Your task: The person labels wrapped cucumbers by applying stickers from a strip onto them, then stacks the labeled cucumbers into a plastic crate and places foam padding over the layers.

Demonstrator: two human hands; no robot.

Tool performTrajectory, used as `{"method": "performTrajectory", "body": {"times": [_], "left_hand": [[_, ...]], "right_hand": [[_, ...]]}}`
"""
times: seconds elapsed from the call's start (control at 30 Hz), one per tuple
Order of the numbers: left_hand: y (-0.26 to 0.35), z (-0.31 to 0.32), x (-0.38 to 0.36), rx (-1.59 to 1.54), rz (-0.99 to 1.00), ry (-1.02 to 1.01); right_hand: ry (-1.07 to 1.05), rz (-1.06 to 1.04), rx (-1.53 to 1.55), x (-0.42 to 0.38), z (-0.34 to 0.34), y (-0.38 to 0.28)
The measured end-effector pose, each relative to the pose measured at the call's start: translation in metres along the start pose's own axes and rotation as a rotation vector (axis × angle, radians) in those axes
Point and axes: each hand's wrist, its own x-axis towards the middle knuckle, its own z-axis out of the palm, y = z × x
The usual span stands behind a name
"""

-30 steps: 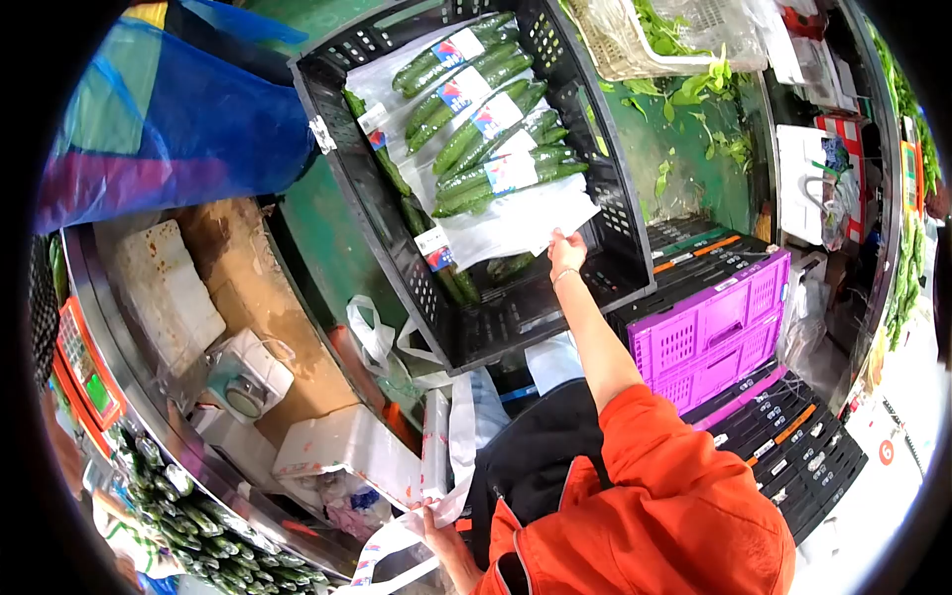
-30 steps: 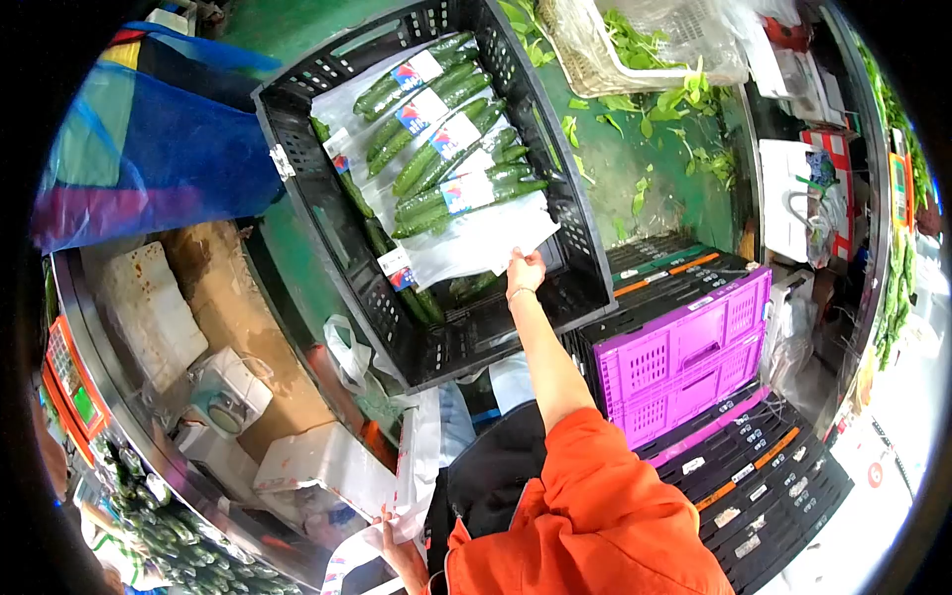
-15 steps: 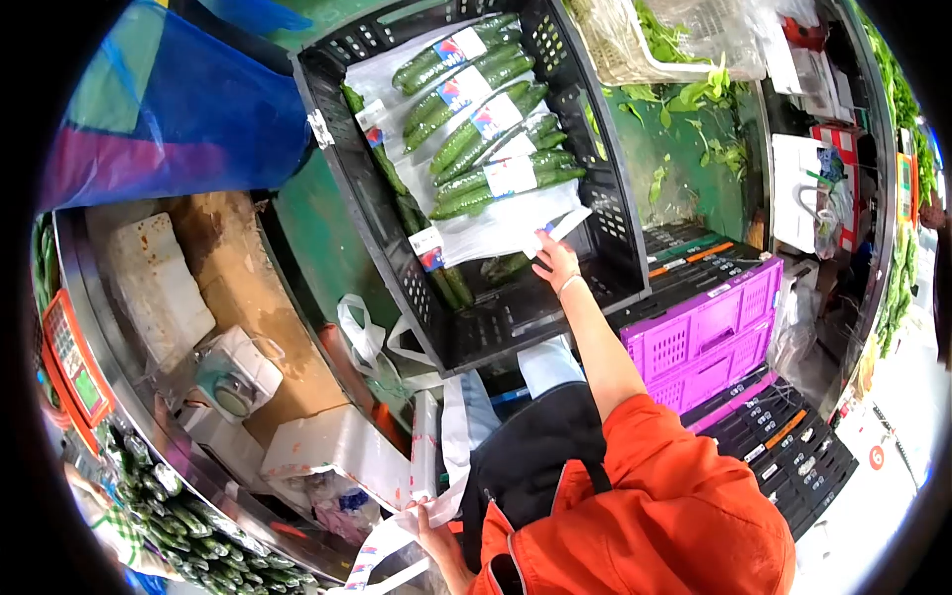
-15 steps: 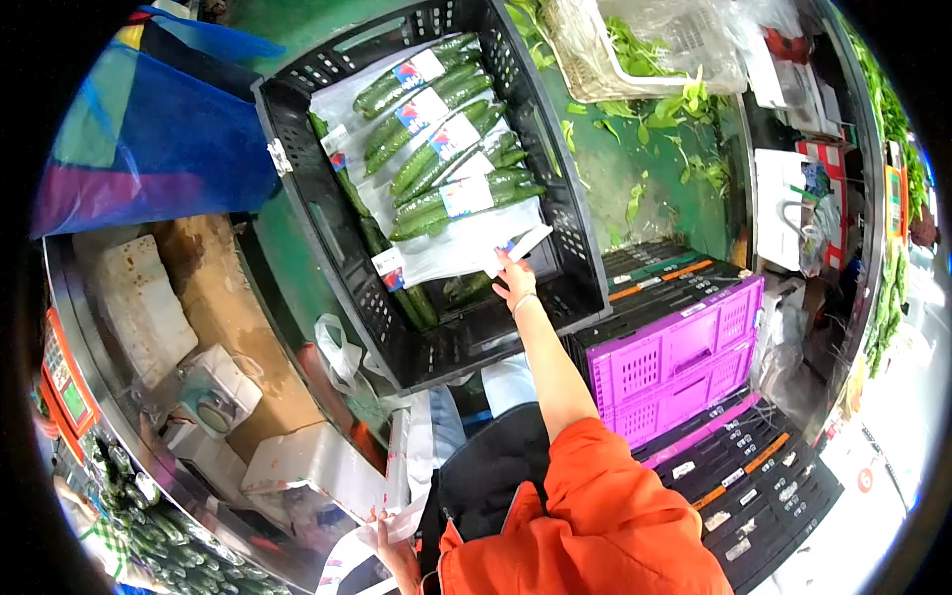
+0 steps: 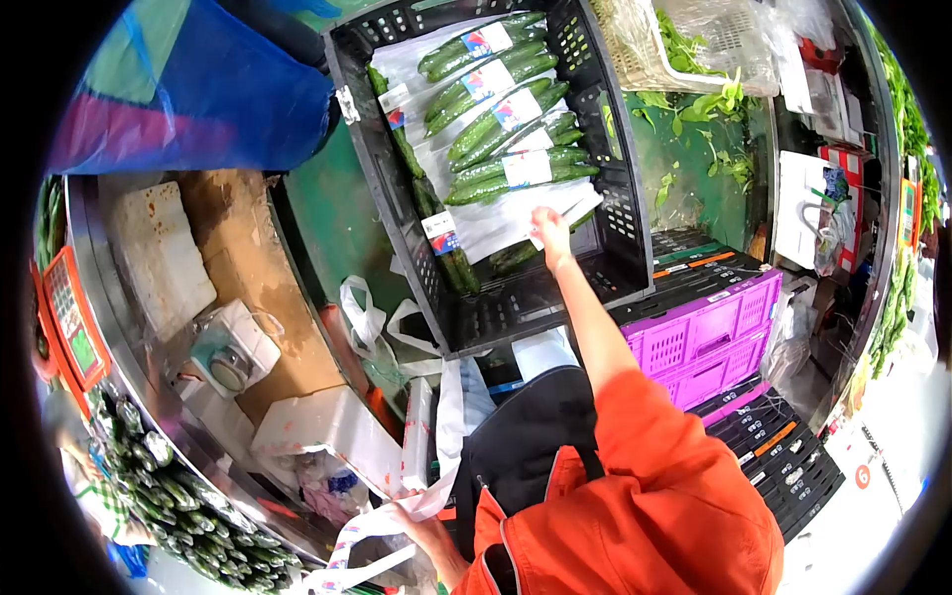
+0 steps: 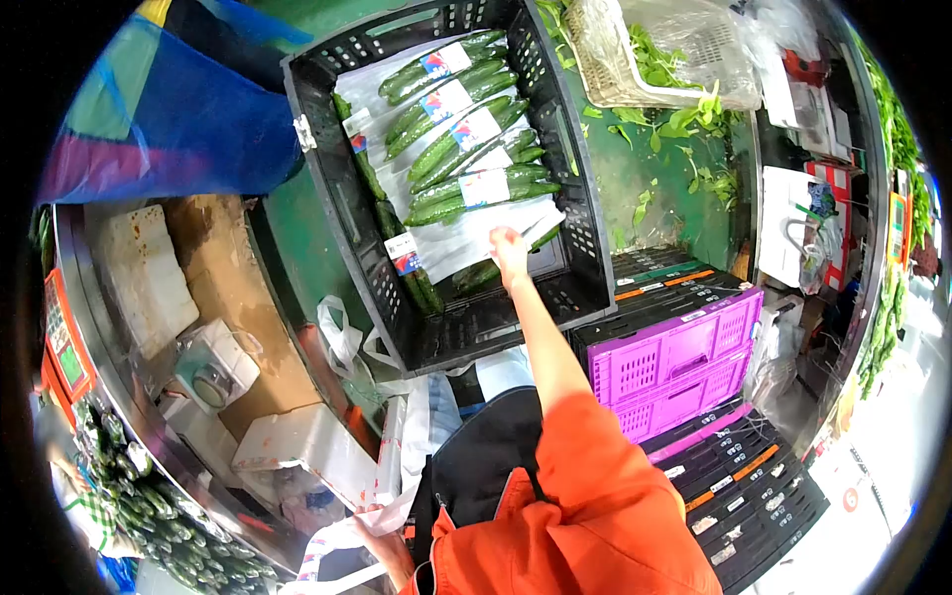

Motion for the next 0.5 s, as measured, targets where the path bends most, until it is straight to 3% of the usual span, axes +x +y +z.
{"method": "performTrajectory", "body": {"times": [0.07,0.1,0.13,0.23,0.27,0.37,0.43,0.5], "left_hand": [[-0.001,-0.016,0.002,-0.042,0.104,-0.012],[-0.002,-0.020,-0.002,-0.063,0.136,0.081],[-0.001,-0.025,-0.006,-0.053,0.174,0.090],[-0.009,-0.045,-0.025,-0.138,0.213,0.026],[-0.012,-0.045,-0.031,-0.169,0.231,0.028],[-0.013,-0.049,-0.057,-0.222,0.262,0.092],[-0.024,-0.059,-0.061,-0.229,0.294,0.067],[-0.040,-0.087,-0.062,-0.331,0.273,0.090]], "right_hand": [[0.060,0.137,0.089,0.030,0.010,-0.006],[0.068,0.249,0.166,0.032,0.013,-0.011],[0.066,0.293,0.089,0.027,0.010,-0.014],[0.138,0.140,0.019,0.012,-0.006,-0.013],[0.192,0.020,0.132,0.045,-0.024,0.018],[0.171,0.196,0.279,0.062,-0.025,0.003],[0.226,0.246,-0.095,0.057,-0.016,-0.009],[0.256,0.256,-0.142,0.039,-0.016,-0.024]]}}
